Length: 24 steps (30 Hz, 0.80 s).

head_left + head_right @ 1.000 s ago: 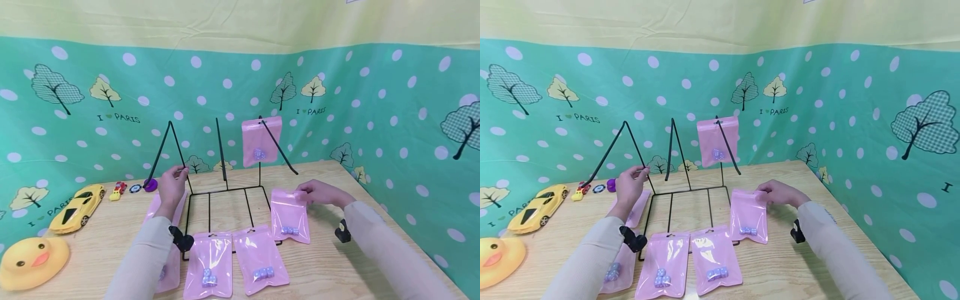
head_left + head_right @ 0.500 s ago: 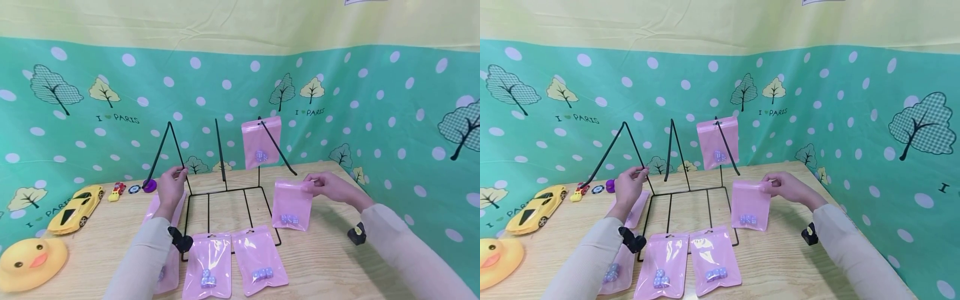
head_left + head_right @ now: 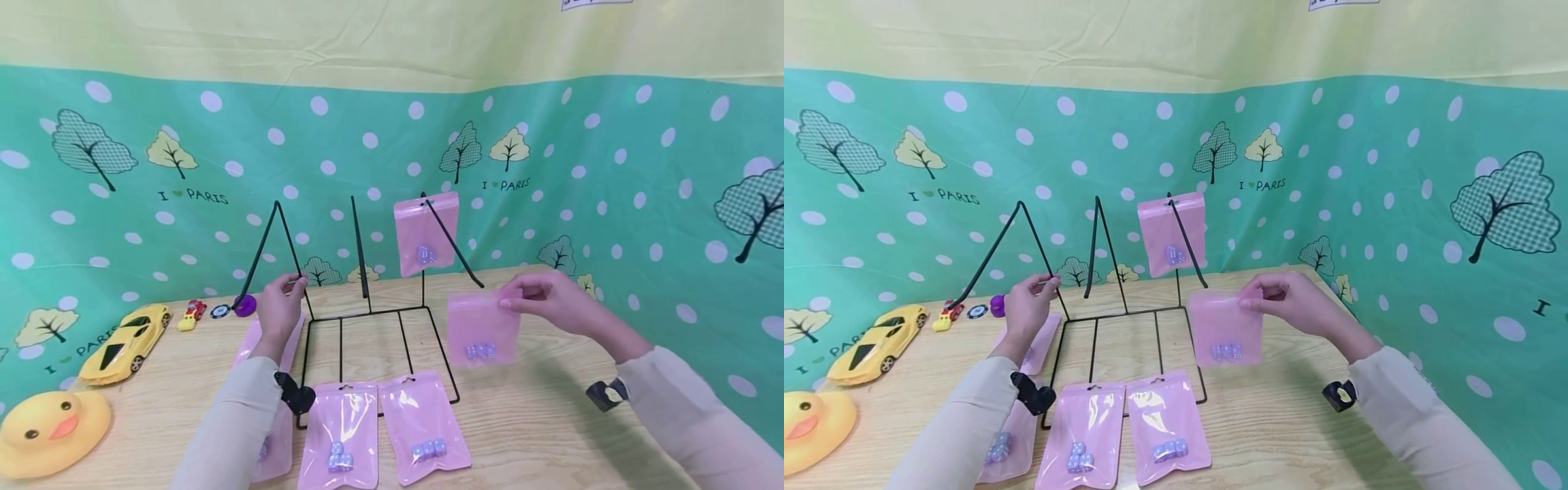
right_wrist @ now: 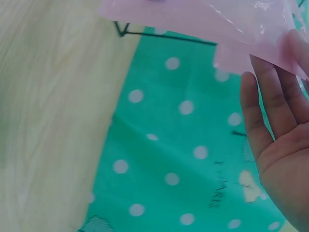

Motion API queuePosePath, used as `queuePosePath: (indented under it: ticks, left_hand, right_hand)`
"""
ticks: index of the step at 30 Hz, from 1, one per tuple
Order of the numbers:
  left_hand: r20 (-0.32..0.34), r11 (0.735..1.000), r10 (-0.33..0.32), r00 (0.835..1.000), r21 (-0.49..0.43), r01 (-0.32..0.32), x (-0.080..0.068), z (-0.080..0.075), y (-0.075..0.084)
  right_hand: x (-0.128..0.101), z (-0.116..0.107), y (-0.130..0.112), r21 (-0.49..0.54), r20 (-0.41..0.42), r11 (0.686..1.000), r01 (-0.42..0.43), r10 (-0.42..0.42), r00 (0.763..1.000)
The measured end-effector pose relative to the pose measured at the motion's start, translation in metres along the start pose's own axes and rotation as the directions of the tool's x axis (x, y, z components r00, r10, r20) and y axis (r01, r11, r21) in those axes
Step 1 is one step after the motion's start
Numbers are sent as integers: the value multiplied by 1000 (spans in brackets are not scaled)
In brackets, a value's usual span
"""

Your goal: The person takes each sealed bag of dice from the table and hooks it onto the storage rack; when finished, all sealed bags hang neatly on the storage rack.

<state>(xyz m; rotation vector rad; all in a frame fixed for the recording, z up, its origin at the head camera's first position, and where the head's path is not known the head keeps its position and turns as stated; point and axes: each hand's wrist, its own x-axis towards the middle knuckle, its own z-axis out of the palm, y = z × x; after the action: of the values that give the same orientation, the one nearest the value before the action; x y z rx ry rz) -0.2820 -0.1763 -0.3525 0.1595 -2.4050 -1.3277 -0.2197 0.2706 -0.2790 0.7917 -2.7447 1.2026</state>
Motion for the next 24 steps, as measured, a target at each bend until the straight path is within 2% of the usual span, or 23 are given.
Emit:
queuePosePath:
  ticks: [3,9,17,22,24]
  left_hand:
    - [2,1000,4,1000,2,-4,-1,0,0]
    - [-7,1000,16,1000,17,-16,0,1,-1]
    - [-8,999,26,1000,24,-26,0,1,-1]
    - [-1,1000,22,1000,20,-22,0,0,0]
    - [2,1000,18,1000,18,-18,0,0,0]
  right_hand:
    - [-8,-2,-12,27,-12,999,27,-27,1000]
    - [-21,-6,-35,-6,-48,992,128,-128,991]
    - [-29,-15,-58,5,-103,951,310,-308,946]
    - [-28,-18,-67,7,-134,937,350,-346,929]
    - [-26,-18,-70,2,-139,938,346,-342,929]
